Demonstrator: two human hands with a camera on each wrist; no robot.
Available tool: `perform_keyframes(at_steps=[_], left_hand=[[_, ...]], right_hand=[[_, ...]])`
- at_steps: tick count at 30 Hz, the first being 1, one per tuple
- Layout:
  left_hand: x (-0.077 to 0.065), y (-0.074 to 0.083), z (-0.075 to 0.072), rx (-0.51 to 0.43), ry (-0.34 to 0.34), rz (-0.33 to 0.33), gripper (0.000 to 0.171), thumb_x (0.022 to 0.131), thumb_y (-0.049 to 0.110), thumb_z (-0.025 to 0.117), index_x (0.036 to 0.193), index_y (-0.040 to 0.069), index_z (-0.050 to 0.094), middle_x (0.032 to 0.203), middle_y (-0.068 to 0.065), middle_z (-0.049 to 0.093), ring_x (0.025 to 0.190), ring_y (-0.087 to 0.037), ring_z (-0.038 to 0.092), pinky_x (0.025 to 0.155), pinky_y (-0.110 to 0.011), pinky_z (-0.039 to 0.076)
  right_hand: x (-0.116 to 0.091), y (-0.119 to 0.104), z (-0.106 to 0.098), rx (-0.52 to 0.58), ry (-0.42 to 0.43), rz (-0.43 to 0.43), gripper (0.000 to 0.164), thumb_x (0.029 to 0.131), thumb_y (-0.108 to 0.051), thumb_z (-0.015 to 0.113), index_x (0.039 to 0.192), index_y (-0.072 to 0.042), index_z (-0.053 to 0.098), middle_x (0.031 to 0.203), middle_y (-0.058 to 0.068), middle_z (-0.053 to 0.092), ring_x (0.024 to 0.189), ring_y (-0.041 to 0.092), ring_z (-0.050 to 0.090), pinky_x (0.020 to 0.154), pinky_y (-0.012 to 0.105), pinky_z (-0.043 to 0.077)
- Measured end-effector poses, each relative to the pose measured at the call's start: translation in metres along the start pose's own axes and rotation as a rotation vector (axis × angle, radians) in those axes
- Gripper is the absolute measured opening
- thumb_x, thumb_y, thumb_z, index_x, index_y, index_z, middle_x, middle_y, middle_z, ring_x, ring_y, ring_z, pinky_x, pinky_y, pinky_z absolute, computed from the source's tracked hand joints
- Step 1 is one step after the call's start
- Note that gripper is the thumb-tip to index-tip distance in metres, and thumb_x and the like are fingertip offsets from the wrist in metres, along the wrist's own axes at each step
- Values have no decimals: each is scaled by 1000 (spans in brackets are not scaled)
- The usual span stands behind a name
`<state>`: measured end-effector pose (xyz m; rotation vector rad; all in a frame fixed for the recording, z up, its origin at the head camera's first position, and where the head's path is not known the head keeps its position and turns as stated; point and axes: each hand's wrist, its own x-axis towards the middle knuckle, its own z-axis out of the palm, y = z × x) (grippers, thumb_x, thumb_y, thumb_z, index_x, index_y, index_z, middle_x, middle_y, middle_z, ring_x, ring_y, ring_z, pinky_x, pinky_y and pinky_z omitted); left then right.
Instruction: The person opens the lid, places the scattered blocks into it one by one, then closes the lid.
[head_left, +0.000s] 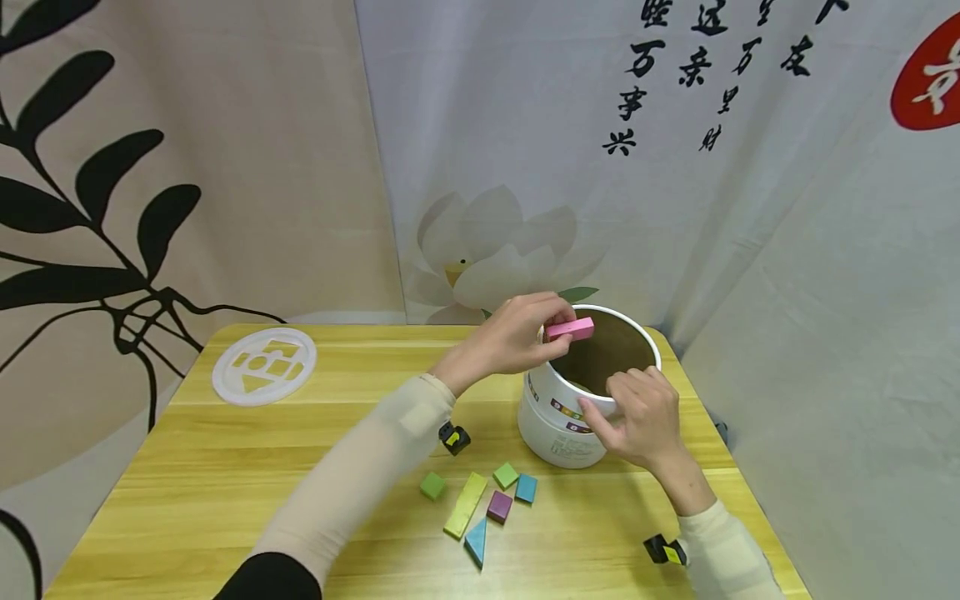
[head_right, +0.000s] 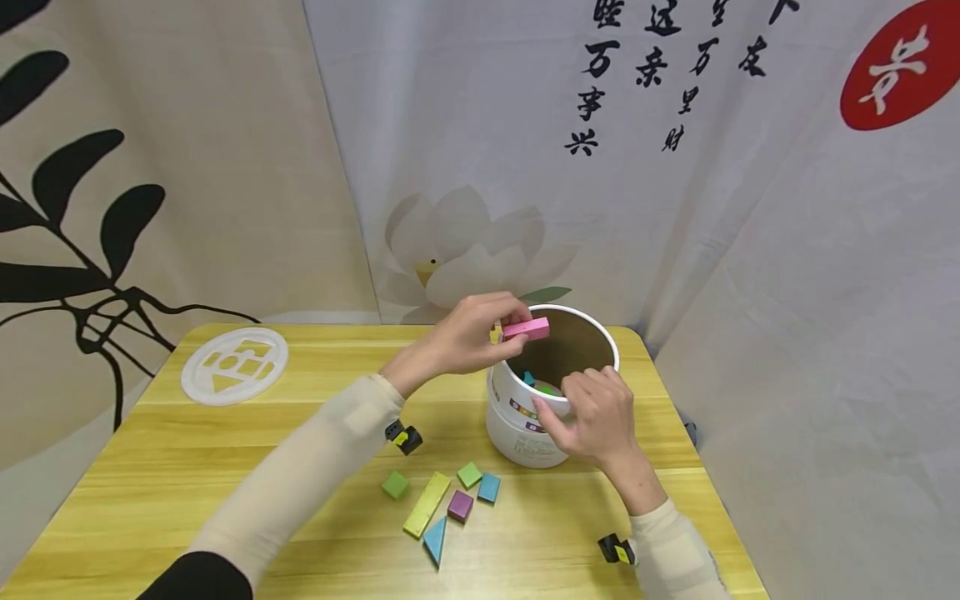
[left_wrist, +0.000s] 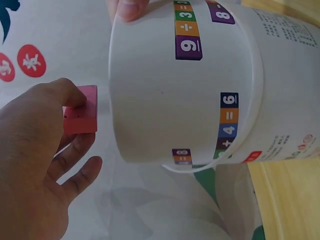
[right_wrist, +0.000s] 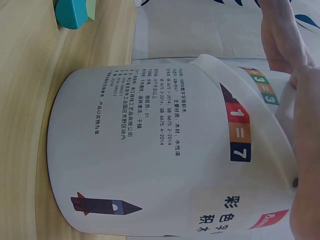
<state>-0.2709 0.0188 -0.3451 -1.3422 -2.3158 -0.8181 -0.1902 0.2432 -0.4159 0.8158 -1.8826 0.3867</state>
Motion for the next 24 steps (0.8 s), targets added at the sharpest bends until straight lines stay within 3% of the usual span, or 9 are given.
perform_keyframes(at_steps=[7,16,24], left_hand=[[17,1,15,21,-87,-44,15,91,19,70,105,13,71,89,6,63,72,-6,52,60,-18,42],[27,3,27,39,-146,-59,18,94,22,69,109,13,71,90,7,63,76,-7,55,66,-20,44],[30,3,32,-6,-143,-50,33,98,30,68,123,9,70,109,0,71,98,-10,65,85,-23,52]], right_hand=[[0,0,0,2,-5,1,48,85,-41,63,56,-12,38,52,-9,26,48,10,24,46,32,19],[0,1,0,-3,-4,3,47,85,-40,63,56,-13,38,52,-9,27,48,11,24,46,32,20],[0,2,1,4,5,-9,48,86,-40,63,55,-13,39,52,-9,27,47,10,23,46,31,19]])
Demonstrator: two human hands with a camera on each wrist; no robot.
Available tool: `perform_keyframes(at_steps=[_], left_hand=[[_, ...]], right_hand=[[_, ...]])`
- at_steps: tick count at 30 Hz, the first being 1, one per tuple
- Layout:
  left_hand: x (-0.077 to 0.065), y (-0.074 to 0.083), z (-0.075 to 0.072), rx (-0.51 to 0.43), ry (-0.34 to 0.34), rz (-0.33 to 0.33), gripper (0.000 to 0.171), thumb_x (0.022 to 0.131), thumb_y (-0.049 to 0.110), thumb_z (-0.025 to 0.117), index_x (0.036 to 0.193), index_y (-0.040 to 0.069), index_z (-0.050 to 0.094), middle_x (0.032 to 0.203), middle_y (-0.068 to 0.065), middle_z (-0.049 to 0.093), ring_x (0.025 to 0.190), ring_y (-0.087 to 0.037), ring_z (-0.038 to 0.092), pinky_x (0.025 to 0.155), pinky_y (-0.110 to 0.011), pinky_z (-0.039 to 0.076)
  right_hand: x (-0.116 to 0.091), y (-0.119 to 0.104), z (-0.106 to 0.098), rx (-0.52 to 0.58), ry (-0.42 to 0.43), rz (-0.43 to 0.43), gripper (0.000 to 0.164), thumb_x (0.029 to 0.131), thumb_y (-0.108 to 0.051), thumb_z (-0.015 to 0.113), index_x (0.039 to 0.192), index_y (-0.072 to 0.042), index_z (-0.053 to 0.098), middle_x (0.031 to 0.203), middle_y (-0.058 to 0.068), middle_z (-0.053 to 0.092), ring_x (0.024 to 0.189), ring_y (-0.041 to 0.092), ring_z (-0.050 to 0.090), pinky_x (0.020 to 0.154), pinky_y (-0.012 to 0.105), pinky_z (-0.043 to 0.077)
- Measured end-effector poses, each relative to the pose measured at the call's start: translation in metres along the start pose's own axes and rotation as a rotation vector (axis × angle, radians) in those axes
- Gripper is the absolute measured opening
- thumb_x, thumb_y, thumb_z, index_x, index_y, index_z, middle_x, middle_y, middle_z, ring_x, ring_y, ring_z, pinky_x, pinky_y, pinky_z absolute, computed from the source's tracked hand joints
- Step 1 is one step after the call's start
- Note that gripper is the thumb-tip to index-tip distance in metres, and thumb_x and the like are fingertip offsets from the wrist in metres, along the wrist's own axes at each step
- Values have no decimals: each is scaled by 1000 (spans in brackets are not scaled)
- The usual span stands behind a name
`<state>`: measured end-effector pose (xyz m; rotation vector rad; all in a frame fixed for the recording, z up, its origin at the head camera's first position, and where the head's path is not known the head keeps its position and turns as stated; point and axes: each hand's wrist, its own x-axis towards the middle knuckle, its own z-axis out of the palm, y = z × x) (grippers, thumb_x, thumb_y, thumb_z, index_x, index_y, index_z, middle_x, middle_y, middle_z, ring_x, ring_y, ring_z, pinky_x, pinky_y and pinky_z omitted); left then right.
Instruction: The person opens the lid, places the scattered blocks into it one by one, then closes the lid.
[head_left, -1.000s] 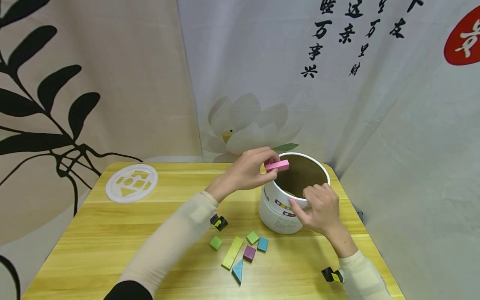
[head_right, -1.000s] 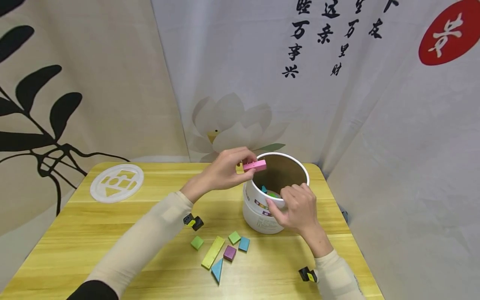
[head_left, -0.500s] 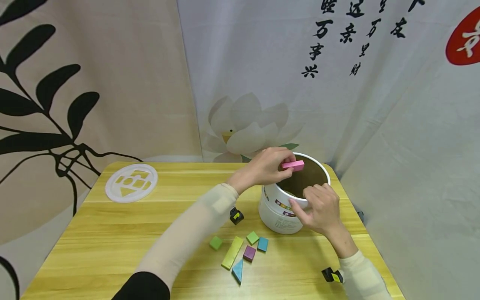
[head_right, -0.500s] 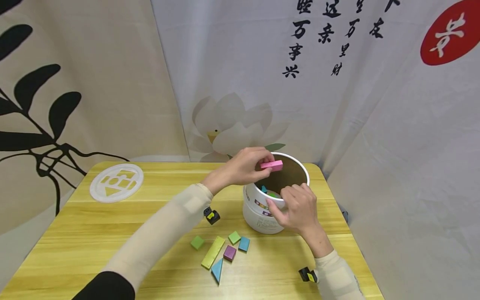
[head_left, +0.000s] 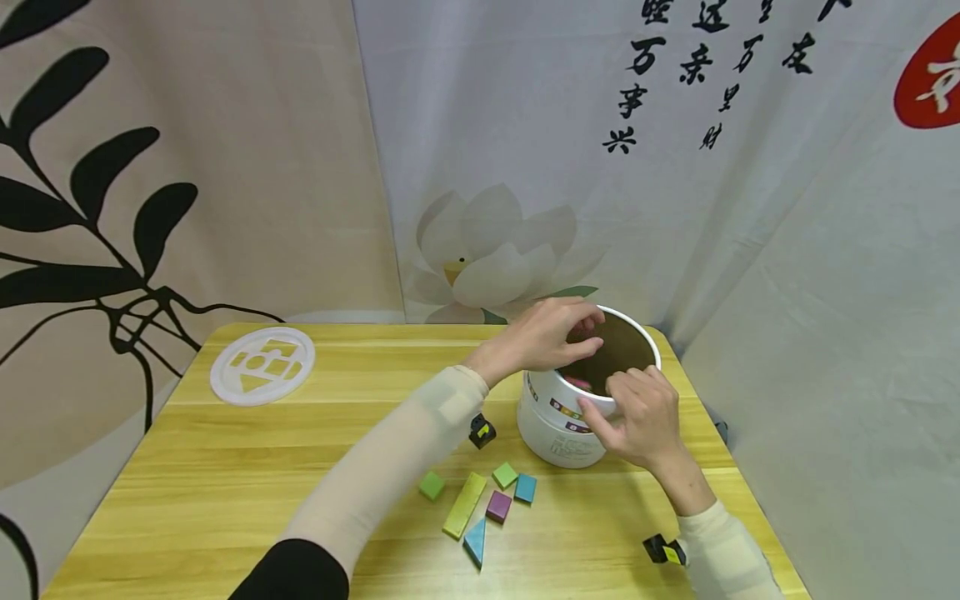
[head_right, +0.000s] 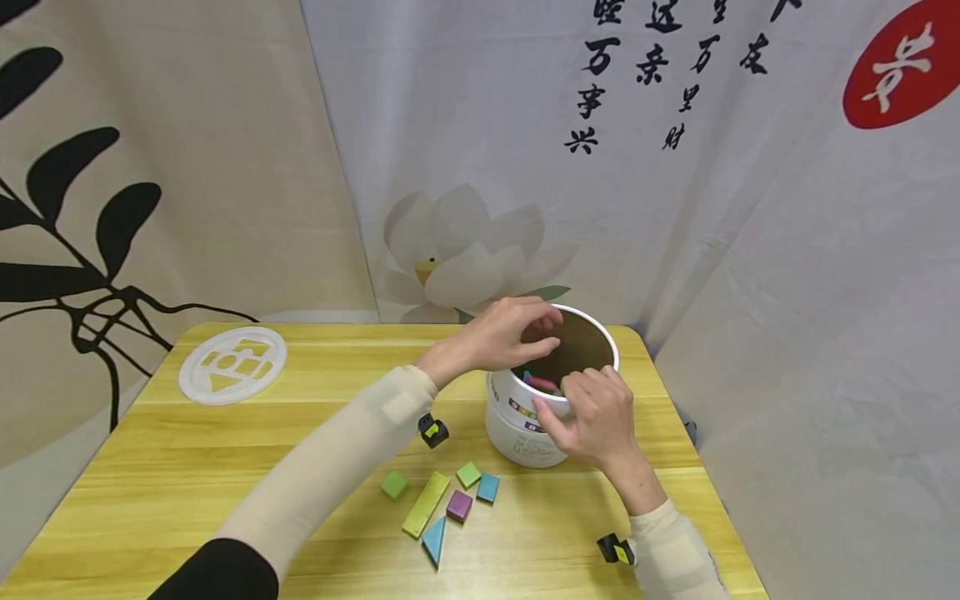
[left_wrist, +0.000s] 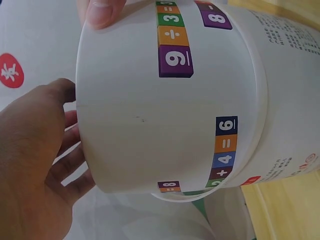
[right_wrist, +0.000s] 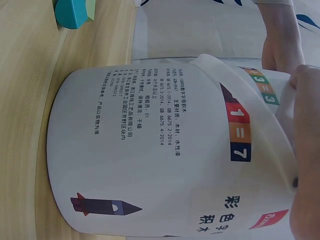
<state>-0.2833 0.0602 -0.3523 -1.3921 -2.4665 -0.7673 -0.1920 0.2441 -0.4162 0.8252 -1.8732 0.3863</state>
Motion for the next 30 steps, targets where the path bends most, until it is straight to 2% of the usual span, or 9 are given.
perform_keyframes(at_steps=[8,13,19,23,30], left_hand=[[-3,-2,0,96,-17,-9,52,100,45,61,141,13,63,140,-2,61,121,-13,56,102,-31,48],[-11,-4,-2,127,-30,-35,64,101,54,55,153,17,52,155,-3,47,139,-17,41,114,-39,37],[-23,-10,-5,143,-12,-53,74,99,60,54,161,21,41,163,-2,35,149,-17,25,118,-47,30],[-33,-13,-10,134,-9,-56,76,99,60,54,163,24,35,165,-3,29,151,-21,21,118,-51,29],[-60,-24,-19,120,14,-71,78,98,63,54,163,25,35,167,1,26,152,-16,13,118,-54,27]], right_hand=[[1,0,0,0,4,1,48,86,-40,63,55,-12,39,51,-9,28,47,10,24,46,32,20],[1,0,0,-4,8,-2,48,86,-40,63,55,-12,38,51,-8,28,47,11,24,45,32,20],[0,1,0,-3,7,0,49,86,-40,63,55,-13,37,50,-8,27,47,10,23,45,32,19],[0,1,0,0,9,-1,48,84,-39,64,55,-13,36,50,-8,26,46,10,22,45,32,19],[0,0,1,0,8,1,46,82,-38,64,55,-13,37,50,-9,27,46,10,23,45,32,19]])
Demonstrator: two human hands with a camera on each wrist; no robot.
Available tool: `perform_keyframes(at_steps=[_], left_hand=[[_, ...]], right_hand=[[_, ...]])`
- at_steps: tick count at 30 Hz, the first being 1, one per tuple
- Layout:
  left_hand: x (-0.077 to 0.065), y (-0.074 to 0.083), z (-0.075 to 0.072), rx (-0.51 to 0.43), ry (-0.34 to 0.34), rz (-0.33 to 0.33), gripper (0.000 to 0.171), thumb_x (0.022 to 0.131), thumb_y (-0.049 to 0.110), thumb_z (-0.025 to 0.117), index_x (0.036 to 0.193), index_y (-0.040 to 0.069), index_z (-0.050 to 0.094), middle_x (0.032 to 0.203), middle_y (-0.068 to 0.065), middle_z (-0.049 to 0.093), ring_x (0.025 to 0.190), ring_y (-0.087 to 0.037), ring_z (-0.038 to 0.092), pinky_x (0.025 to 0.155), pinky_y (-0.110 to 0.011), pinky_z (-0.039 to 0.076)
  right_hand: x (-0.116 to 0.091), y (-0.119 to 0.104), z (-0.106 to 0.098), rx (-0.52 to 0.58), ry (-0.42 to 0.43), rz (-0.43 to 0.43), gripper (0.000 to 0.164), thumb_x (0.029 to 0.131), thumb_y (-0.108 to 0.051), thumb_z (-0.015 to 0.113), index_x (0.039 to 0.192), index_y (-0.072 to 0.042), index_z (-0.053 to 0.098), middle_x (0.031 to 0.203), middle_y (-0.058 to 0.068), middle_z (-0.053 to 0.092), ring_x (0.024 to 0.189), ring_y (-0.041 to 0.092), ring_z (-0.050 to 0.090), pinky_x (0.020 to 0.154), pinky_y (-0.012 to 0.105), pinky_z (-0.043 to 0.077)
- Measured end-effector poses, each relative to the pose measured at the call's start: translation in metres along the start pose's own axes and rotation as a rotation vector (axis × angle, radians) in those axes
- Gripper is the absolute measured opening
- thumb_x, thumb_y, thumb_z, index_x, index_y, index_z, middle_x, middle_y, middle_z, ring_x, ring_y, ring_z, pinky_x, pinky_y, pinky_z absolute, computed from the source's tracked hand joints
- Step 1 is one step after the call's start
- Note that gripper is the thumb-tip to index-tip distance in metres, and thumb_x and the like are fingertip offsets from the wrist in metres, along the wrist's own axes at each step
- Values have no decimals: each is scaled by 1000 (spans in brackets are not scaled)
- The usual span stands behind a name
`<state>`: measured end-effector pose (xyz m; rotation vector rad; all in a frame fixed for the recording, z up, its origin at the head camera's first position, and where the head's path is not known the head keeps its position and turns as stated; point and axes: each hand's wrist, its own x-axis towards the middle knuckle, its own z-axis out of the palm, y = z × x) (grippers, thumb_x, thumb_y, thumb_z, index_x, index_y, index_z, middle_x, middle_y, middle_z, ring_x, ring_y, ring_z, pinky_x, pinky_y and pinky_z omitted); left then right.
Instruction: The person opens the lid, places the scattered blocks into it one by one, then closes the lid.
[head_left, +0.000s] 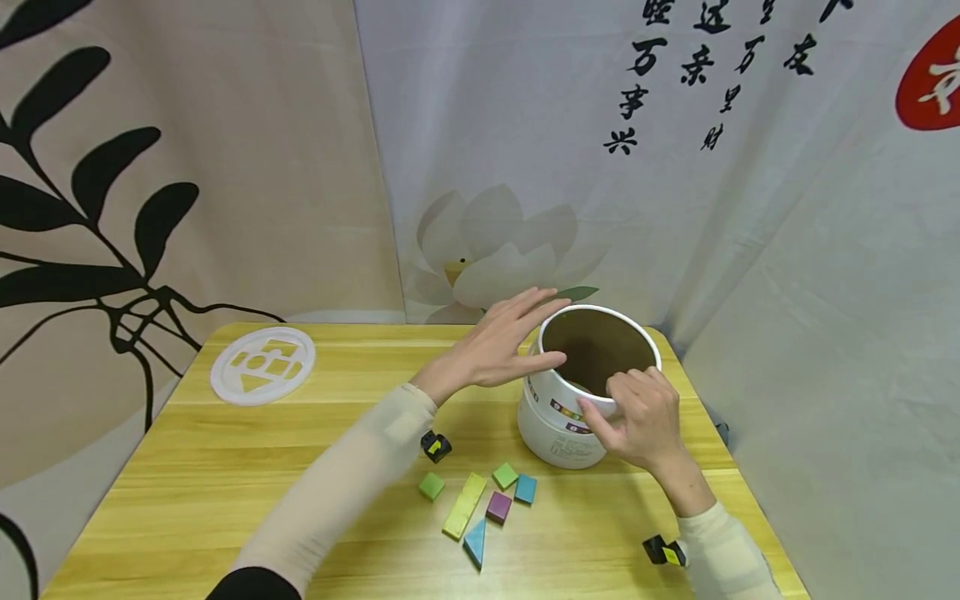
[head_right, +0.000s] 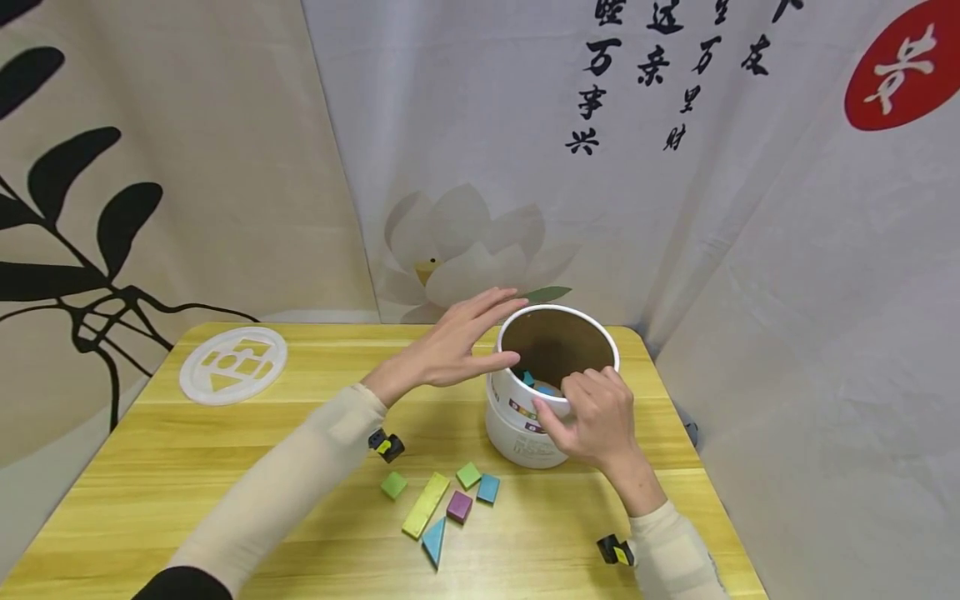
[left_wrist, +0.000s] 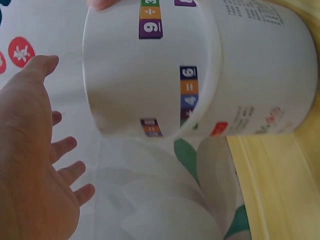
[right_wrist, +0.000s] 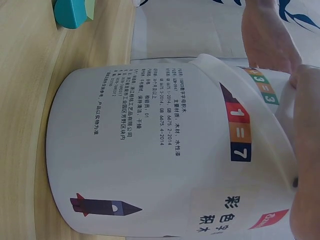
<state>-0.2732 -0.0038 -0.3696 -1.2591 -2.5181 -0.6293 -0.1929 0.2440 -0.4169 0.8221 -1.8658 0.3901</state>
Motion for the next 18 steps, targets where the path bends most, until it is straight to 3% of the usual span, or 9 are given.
perform_keyframes(at_steps=[7,18], left_hand=[[-37,-18,-9,-15,46,5,77,98,59,58,162,21,39,164,-4,32,151,-21,17,116,-58,28],[-101,-39,-12,-34,26,-25,77,99,57,58,162,18,38,164,-5,32,149,-26,24,115,-60,28]], right_hand=[[-1,0,0,-1,-6,14,47,82,-39,64,55,-14,36,51,-10,27,47,10,23,45,32,19],[-1,-1,1,3,-9,16,47,82,-39,65,55,-14,36,51,-10,26,48,10,23,46,32,19]])
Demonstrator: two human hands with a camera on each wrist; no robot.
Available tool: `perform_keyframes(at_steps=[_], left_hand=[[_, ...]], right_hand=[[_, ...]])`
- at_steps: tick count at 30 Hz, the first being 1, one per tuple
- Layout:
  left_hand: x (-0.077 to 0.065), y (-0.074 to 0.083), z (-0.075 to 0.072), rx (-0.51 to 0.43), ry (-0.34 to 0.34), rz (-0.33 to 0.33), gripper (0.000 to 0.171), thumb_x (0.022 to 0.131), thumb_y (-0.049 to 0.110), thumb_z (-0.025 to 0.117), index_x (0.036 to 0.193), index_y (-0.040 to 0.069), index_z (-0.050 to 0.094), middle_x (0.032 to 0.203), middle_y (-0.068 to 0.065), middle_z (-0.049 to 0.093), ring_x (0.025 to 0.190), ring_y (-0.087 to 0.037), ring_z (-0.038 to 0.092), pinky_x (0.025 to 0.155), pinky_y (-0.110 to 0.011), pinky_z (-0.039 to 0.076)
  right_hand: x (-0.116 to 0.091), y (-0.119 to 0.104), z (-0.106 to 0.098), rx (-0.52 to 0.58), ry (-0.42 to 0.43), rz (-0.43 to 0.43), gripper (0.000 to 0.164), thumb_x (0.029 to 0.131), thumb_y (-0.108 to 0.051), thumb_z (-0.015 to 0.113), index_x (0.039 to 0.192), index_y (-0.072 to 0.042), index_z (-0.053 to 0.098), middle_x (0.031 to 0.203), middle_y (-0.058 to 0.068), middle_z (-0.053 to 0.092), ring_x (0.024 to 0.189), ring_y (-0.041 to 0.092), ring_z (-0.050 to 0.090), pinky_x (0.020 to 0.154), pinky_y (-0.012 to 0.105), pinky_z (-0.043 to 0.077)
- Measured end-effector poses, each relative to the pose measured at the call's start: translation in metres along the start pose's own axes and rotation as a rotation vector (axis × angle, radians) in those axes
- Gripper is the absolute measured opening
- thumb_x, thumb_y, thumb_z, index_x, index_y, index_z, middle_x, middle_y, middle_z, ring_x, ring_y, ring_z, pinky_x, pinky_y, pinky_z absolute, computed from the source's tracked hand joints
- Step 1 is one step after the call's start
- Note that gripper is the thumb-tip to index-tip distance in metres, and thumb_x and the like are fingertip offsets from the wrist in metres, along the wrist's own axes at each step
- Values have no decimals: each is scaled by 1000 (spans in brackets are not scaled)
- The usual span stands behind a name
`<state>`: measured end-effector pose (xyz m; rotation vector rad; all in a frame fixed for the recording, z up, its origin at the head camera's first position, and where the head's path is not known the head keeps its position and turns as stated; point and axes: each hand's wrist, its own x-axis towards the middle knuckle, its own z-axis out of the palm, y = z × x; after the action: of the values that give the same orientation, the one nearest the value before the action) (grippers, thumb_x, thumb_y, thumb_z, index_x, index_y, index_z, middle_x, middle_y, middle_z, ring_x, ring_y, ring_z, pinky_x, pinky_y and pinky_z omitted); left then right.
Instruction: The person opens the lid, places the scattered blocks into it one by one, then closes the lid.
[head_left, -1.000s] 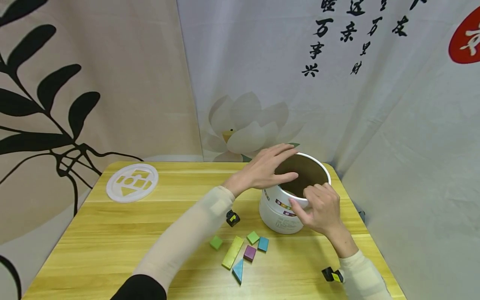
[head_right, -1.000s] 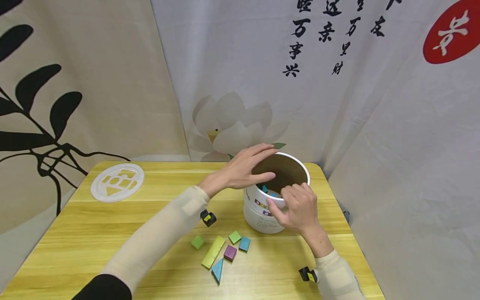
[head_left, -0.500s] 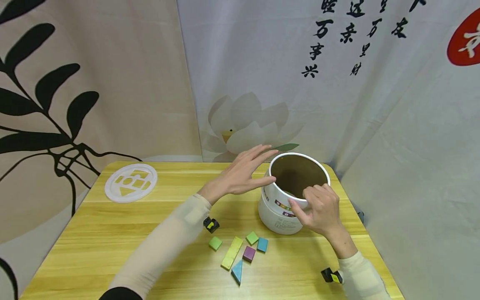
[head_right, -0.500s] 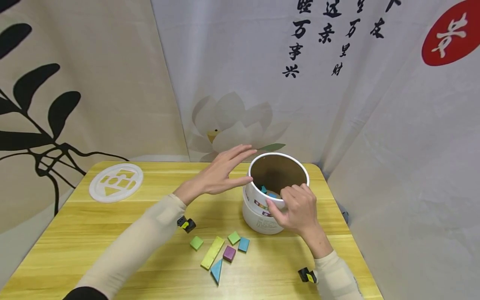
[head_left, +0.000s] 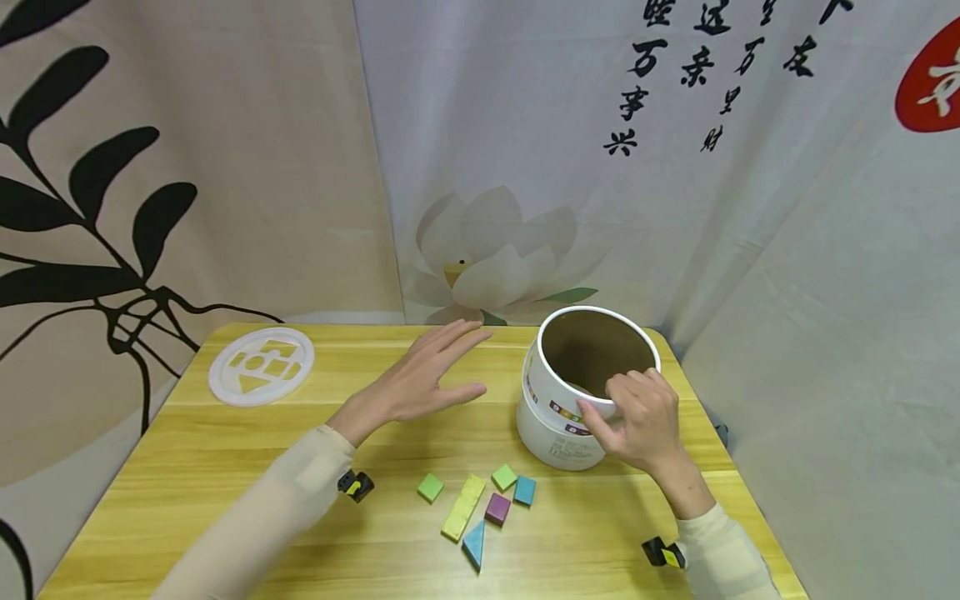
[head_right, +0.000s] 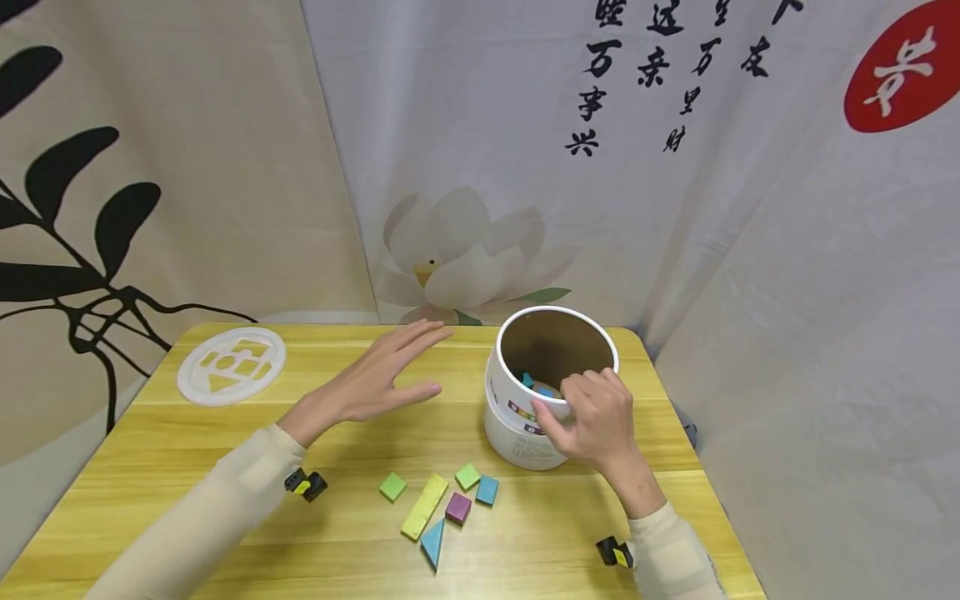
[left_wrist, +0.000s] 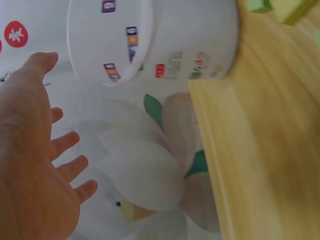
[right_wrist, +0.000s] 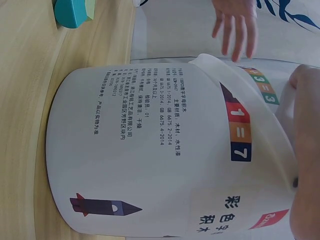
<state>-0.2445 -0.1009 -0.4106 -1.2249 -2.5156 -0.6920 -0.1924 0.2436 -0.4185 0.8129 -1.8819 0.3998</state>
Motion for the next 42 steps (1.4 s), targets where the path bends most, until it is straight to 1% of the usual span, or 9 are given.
perform_keyframes(at_steps=[5,10,17,19,22,27,31,37,42], left_hand=[[-26,-6,5,-2,-29,-1,78,99,57,59,162,18,37,163,-6,33,148,-30,27,113,-62,29],[-54,-5,14,-20,-69,-6,77,98,56,61,162,18,38,163,-7,35,147,-31,28,112,-63,30],[-91,-3,32,-48,-151,-68,78,97,56,64,162,21,38,163,-6,34,147,-30,28,112,-64,31],[-100,-1,36,-52,-171,-87,79,96,55,65,162,23,37,164,-5,33,147,-30,28,112,-63,31],[-111,1,43,-54,-192,-103,81,94,55,68,161,22,39,163,-4,34,146,-28,29,112,-62,32],[-124,4,53,-47,-219,-98,84,89,54,74,158,18,45,160,-6,40,144,-25,34,112,-57,35],[-131,5,61,-49,-248,-89,82,86,50,78,155,16,50,157,-10,44,142,-26,37,112,-57,37],[-136,7,69,-74,-275,-68,64,87,35,78,145,13,61,147,-8,55,136,-25,45,111,-55,38],[-137,8,72,-77,-285,-73,52,89,32,78,136,13,68,138,-5,61,129,-20,50,108,-52,41]], right_hand=[[-1,0,0,1,1,-1,47,83,-39,65,55,-14,36,51,-10,26,48,10,22,46,32,19],[-1,0,0,1,5,-3,47,83,-39,64,55,-14,36,51,-9,27,47,10,23,46,32,19],[-1,0,-1,2,8,-6,46,82,-38,65,55,-13,37,51,-9,28,47,10,23,46,32,20],[0,0,-1,3,6,-4,46,82,-38,65,55,-13,37,51,-9,28,48,10,23,46,32,20],[0,0,-1,5,6,-4,47,83,-39,65,55,-13,37,51,-9,28,48,9,23,46,31,19],[0,1,-2,6,8,-4,48,83,-39,64,55,-13,36,51,-9,27,48,9,22,46,31,18],[1,1,-2,4,6,-4,47,83,-39,64,55,-13,36,51,-9,27,48,10,22,46,31,19],[0,1,-2,3,0,-5,48,84,-40,64,55,-14,37,51,-10,27,48,10,23,46,31,19],[0,1,-2,4,1,-2,48,84,-40,64,55,-14,36,51,-10,27,47,10,23,46,32,19]])
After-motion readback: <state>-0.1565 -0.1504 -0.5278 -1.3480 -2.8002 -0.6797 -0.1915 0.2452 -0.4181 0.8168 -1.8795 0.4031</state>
